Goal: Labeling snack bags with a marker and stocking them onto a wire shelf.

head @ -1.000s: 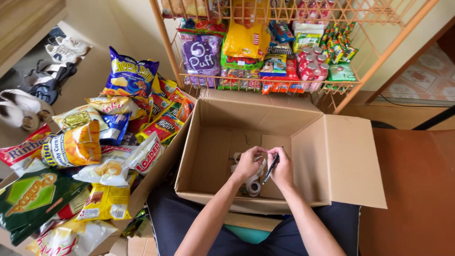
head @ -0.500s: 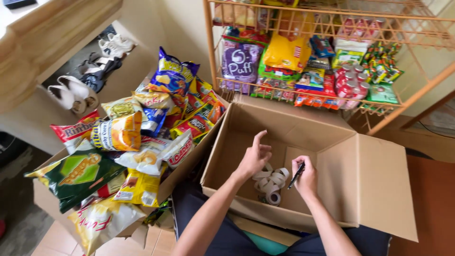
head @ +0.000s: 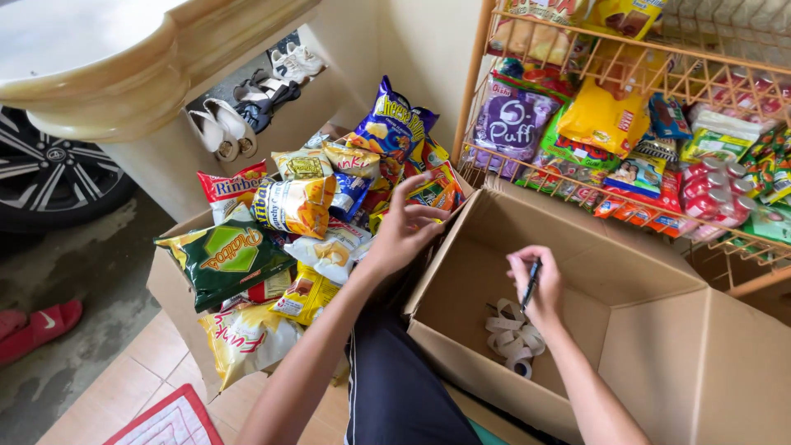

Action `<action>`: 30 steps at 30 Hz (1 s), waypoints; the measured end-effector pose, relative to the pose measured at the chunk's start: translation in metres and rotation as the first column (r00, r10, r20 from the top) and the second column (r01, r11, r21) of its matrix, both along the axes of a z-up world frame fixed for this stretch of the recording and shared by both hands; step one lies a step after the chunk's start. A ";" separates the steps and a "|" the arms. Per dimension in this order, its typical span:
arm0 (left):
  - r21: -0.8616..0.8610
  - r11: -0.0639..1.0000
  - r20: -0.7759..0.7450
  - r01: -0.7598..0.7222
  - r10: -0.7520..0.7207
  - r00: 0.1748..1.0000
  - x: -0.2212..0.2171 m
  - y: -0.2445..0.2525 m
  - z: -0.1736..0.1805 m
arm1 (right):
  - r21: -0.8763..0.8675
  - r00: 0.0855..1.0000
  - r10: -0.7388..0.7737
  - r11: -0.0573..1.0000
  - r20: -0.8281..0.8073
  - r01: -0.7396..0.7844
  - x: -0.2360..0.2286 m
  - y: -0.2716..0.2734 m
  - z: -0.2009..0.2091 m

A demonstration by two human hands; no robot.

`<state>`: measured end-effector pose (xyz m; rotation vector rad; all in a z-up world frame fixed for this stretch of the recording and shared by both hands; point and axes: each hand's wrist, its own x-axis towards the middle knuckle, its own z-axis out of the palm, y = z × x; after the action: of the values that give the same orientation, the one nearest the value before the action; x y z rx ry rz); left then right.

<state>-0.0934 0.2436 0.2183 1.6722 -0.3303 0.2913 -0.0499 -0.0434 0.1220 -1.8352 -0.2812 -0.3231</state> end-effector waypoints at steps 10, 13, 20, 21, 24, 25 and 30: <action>0.035 0.984 0.137 -0.176 0.170 0.976 -0.053 0.054 -0.010 | 0.090 0.913 0.409 0.909 -0.001 -0.407 0.004 0.135 0.038; 0.075 0.971 0.164 -0.229 0.214 0.963 -0.055 0.065 -0.019 | 0.010 0.890 0.452 0.891 0.061 -0.454 0.017 0.160 0.019; 0.018 0.973 0.100 -0.232 0.229 0.968 -0.048 0.076 -0.039 | 0.083 0.838 0.540 0.841 -0.074 -0.535 0.032 0.187 -0.010; 0.007 0.974 0.092 -0.228 0.226 0.970 -0.048 0.075 -0.041 | 0.083 0.849 0.514 0.858 -0.123 -0.507 0.031 0.188 -0.011; -0.050 0.974 0.138 -0.220 0.225 0.965 -0.043 0.075 -0.045 | 0.029 0.879 0.474 0.880 -0.052 -0.473 0.040 0.187 -0.016; -0.051 0.976 0.137 -0.214 0.219 0.966 -0.044 0.073 -0.041 | 0.028 0.882 0.469 0.883 -0.054 -0.468 0.040 0.186 -0.009; -0.369 0.916 0.172 -0.159 0.235 0.957 -0.037 0.050 -0.020 | 0.263 0.918 0.395 0.883 0.035 -0.390 0.032 0.162 0.050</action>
<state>-0.1302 0.2932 0.1978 1.3210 -0.2491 0.6484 -0.0178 0.1181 0.1715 -1.4735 -0.5604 -0.0533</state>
